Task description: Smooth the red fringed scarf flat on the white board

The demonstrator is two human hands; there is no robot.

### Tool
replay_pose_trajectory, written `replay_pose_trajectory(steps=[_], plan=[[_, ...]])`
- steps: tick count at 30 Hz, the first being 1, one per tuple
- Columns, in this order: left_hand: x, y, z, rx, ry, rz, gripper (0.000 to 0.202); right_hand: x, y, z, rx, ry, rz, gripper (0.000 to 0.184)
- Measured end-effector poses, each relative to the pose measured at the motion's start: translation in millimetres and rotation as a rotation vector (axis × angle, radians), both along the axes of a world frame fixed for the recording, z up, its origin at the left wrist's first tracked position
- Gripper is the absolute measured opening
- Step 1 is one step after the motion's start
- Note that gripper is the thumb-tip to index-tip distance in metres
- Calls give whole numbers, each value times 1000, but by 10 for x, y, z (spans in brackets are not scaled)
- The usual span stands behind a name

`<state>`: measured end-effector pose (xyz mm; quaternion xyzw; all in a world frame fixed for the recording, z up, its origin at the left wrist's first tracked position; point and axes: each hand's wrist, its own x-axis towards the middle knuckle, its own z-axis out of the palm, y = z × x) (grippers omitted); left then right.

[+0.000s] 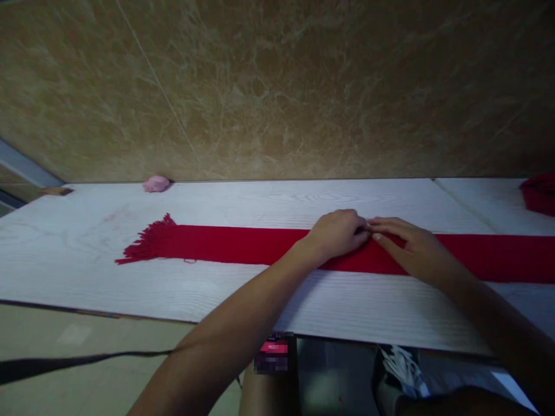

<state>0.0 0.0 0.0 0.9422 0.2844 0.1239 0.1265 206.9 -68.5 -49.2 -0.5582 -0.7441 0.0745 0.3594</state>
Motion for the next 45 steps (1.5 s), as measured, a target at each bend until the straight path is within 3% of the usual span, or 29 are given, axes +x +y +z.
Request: replay_pose_trajectory(steps=[5, 11, 19, 26, 37, 45], plan=[[2, 3, 0, 4, 5, -5, 33, 9, -12, -1, -35, -2, -22, 37], [0, 7, -12, -3, 8, -9, 33, -2, -33, 57, -10, 2, -17, 25], [-3, 26, -37, -2, -24, -19, 33, -5, -19, 40, 3, 11, -3, 25], [-4, 14, 1, -20, -6, -14, 31, 22, -19, -9, 114, 10, 25, 28], [3, 38, -41, -11, -18, -29, 32, 24, -45, -2, 48, 4, 6, 33], [-60, 0, 29, 63, 64, -26, 34, 195, -112, -13, -94, -285, 73, 52]])
